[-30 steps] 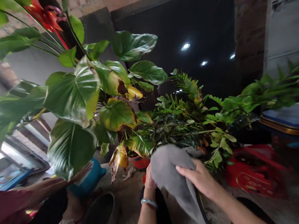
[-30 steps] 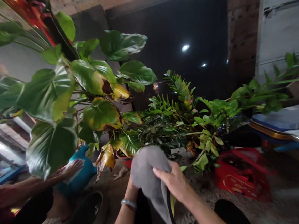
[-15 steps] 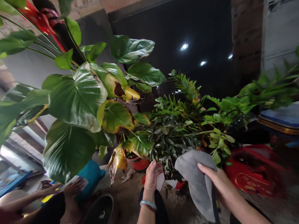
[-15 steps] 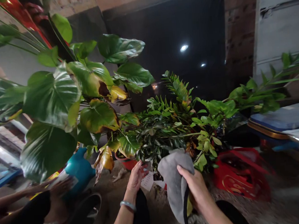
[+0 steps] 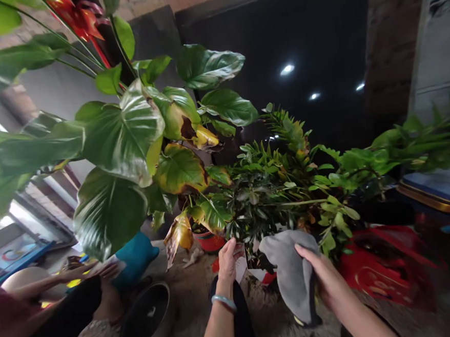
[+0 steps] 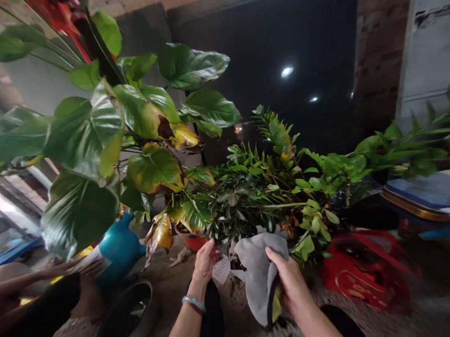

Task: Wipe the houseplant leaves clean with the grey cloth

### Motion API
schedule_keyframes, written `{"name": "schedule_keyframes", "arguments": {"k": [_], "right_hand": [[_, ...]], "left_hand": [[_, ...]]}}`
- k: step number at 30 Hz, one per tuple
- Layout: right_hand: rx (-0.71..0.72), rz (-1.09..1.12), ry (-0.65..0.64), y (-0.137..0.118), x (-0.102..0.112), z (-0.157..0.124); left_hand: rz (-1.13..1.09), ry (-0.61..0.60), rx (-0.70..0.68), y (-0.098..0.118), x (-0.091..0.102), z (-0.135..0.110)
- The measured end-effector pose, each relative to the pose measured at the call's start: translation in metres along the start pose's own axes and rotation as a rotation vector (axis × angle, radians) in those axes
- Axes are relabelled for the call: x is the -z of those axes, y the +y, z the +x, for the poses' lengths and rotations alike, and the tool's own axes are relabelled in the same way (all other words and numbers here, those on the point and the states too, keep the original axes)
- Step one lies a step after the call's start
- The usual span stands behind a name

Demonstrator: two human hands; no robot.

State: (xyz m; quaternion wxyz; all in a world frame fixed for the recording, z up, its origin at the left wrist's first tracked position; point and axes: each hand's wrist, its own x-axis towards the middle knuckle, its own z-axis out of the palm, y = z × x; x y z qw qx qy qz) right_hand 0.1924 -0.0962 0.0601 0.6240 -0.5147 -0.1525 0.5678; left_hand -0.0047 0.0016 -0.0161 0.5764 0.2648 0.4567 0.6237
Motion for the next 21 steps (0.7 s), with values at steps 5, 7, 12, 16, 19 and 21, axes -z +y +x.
{"name": "schedule_keyframes", "arguments": {"k": [5, 7, 12, 16, 19, 21], "right_hand": [[0.371, 0.059, 0.138, -0.056, -0.021, -0.001], [0.442, 0.153, 0.19, -0.077, -0.038, 0.018], [0.184, 0.104, 0.149, -0.045, -0.039, 0.039], [-0.016, 0.081, 0.02, 0.002, -0.006, 0.007], [0.025, 0.083, -0.031, -0.011, -0.005, -0.01], [0.207, 0.128, 0.018, -0.038, -0.017, -0.006]], "left_hand": [[0.001, 0.057, 0.0, 0.002, -0.003, -0.001], [0.001, 0.063, -0.001, 0.002, -0.004, -0.002], [0.012, 0.048, -0.005, 0.0, -0.004, -0.003], [0.02, 0.024, -0.019, -0.002, 0.0, -0.001], [0.026, 0.025, -0.018, -0.002, 0.002, 0.0], [0.031, 0.031, -0.004, -0.002, 0.003, 0.001]]}}
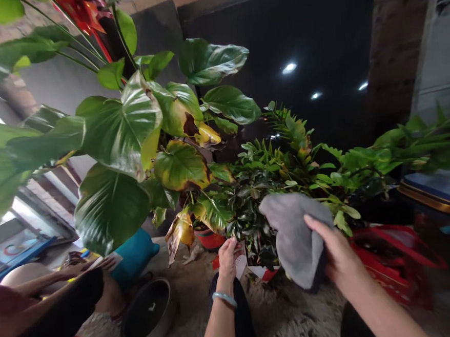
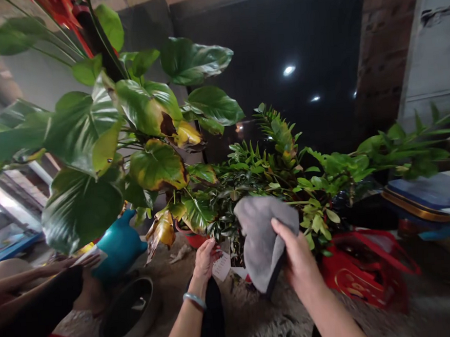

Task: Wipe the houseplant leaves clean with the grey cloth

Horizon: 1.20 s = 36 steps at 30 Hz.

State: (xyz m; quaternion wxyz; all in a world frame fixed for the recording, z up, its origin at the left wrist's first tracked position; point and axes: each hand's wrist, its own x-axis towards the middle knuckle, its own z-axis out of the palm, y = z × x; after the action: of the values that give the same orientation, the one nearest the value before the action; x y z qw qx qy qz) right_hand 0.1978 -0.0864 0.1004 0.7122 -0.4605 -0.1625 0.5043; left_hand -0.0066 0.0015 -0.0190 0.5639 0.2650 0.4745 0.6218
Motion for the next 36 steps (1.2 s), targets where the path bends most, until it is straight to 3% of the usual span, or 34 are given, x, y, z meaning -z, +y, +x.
{"name": "schedule_keyframes", "arguments": {"k": [2, 4, 7, 10, 13, 15, 18, 21, 24, 27, 29, 32, 36], "right_hand": [[0.176, 0.061, 0.077, -0.017, -0.019, 0.019], [0.185, 0.087, 0.118, -0.017, -0.029, 0.035], [-0.035, -0.009, 0.124, 0.012, -0.018, 0.031], [-0.239, -0.099, 0.035, 0.041, 0.012, -0.005], [-0.338, -0.125, -0.061, 0.034, 0.023, -0.034], [-0.232, -0.098, -0.057, 0.01, 0.012, -0.032], [0.085, 0.015, 0.09, -0.024, -0.02, 0.002], [0.138, 0.038, 0.163, -0.026, -0.036, 0.036], [-0.018, -0.089, 0.123, 0.007, -0.016, 0.034], [-0.21, -0.132, 0.053, 0.042, 0.019, 0.001], [-0.3, -0.16, -0.019, 0.048, 0.028, -0.023], [-0.307, -0.207, -0.185, 0.033, 0.004, -0.041], [0.001, -0.232, -0.24, 0.01, -0.054, -0.022]], "left_hand": [[0.011, 0.004, 0.013, 0.0, 0.001, 0.001], [0.023, 0.008, 0.011, -0.001, 0.002, 0.002], [0.028, 0.013, 0.0, -0.004, 0.003, 0.004], [0.028, 0.011, -0.009, -0.007, 0.004, 0.005], [0.032, 0.008, -0.015, -0.008, 0.003, 0.005], [0.035, 0.004, -0.014, -0.006, 0.002, 0.004], [0.039, 0.001, -0.009, -0.003, 0.0, 0.001], [0.04, 0.009, -0.005, 0.001, -0.001, -0.002], [0.037, 0.019, -0.004, 0.003, -0.001, -0.003], [0.036, 0.02, -0.006, 0.003, 0.002, -0.002], [0.04, 0.02, -0.005, 0.002, 0.004, 0.0], [0.041, 0.011, -0.007, 0.0, 0.007, 0.001], [0.051, -0.011, -0.001, 0.0, 0.006, 0.0]]}}
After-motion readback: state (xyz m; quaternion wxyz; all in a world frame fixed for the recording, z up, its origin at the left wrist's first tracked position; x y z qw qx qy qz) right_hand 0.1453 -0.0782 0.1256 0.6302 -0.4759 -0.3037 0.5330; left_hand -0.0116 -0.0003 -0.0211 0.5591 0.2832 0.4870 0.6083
